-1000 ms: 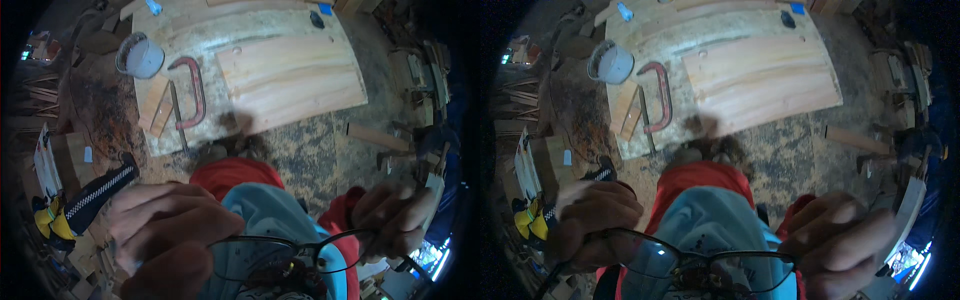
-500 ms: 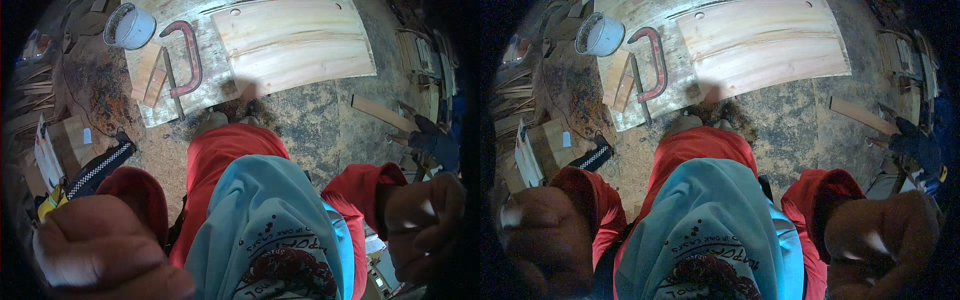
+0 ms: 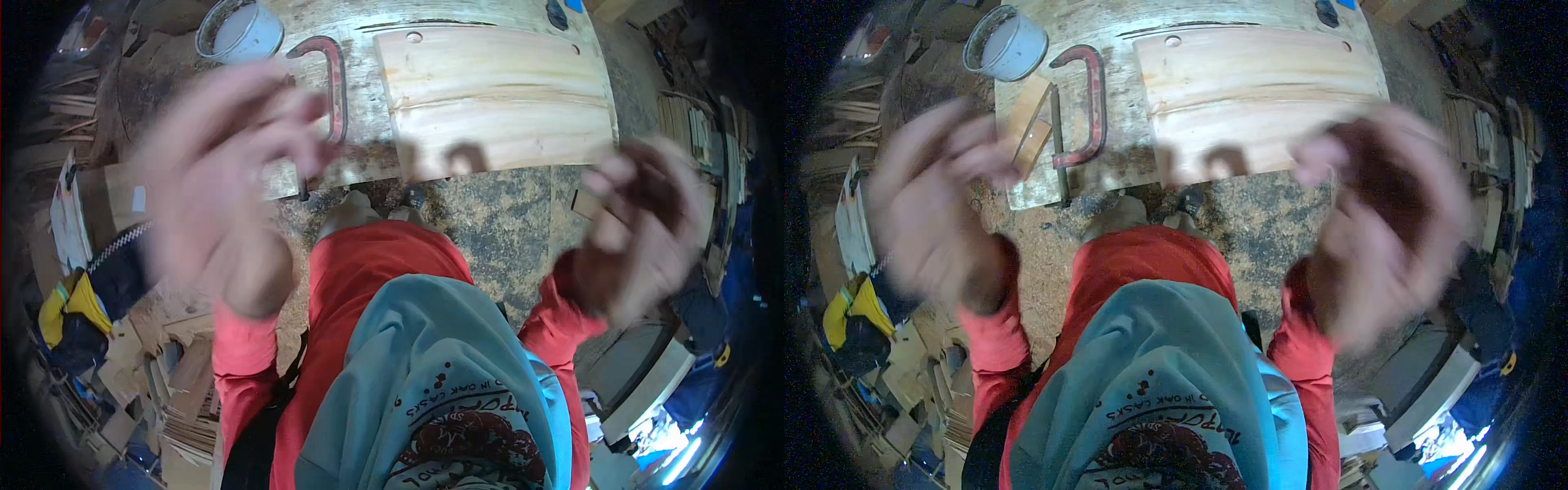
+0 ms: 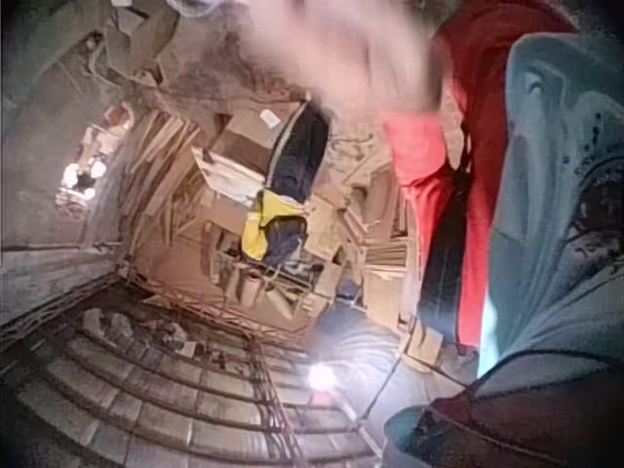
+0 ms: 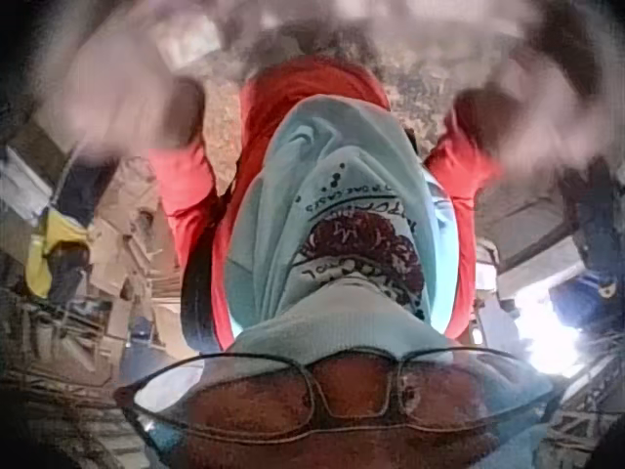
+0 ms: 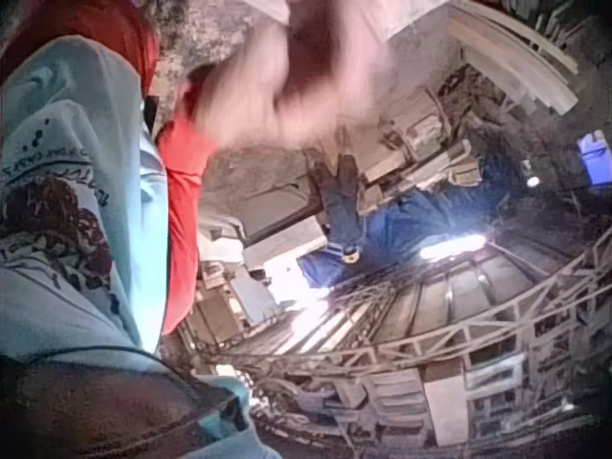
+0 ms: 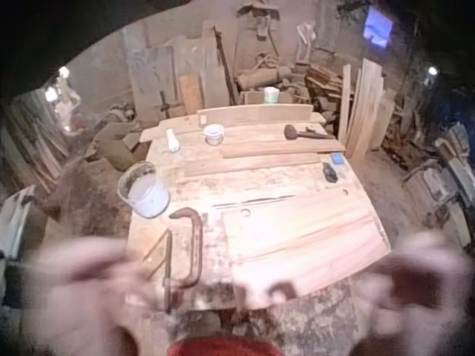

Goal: Applying glue from a bottle to small wooden pieces in a workshop.

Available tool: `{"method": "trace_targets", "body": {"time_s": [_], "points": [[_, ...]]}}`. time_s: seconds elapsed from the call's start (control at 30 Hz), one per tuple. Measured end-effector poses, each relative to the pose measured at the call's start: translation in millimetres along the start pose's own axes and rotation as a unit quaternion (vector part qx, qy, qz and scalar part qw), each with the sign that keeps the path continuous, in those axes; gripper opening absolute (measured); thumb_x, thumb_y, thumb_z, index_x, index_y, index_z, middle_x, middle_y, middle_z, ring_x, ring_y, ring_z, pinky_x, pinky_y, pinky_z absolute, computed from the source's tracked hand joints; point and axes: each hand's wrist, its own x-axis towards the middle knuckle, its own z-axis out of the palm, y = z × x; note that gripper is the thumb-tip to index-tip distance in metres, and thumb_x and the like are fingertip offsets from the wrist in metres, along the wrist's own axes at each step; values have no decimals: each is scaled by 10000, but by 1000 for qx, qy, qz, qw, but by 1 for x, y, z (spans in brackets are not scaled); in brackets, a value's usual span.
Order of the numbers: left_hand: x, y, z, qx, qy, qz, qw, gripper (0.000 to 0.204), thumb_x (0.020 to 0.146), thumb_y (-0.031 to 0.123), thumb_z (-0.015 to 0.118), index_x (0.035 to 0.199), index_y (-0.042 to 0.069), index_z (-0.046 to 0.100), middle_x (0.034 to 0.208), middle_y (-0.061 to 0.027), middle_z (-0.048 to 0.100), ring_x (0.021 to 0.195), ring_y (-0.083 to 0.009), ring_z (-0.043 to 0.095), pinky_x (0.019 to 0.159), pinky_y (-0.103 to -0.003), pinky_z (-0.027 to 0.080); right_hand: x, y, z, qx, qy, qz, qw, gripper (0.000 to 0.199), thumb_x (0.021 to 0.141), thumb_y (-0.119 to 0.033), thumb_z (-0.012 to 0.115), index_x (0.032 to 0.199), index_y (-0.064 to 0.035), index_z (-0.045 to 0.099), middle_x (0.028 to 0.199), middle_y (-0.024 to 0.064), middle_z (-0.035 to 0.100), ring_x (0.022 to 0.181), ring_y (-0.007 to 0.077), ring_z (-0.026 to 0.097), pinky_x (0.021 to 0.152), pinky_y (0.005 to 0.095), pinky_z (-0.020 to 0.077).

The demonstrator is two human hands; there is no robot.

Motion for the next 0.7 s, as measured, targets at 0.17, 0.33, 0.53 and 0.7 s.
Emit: {"method": "trace_targets", "body": {"time_s": [0.17,0.33,0.53,0.7], "points": [[-55,-187,36,69,-93,-214,970,297,1022,73,545,1298,5,633,1058,-133,677,905,-232,649,825,-355,543,-101,125,-11,-168,-172,332,912,107,1001,-40,614,1090,-23,671,911,41,666,795,111,634,699,266,525],[-89,-283,64,132,-159,-154,966,382,928,-2,561,1306,-45,592,1068,-229,654,1008,-411,619,911,-449,507,-203,174,-35,-331,-227,338,851,171,932,6,658,1095,-46,655,898,71,639,775,151,647,677,298,528],[-75,-316,74,128,-166,-133,969,671,833,-38,568,1480,-58,394,1076,-263,559,1011,-436,561,905,-489,485,-220,179,-5,-406,-206,360,814,286,835,-5,691,1116,-17,638,992,179,609,883,393,636,767,444,531],[-62,-326,66,114,-223,-147,957,709,826,-47,579,1508,-33,386,1085,-253,539,961,-431,577,856,-462,515,-181,190,25,-528,-188,262,786,450,829,22,668,1271,-6,589,1195,201,554,1144,386,543,973,449,465]]}}
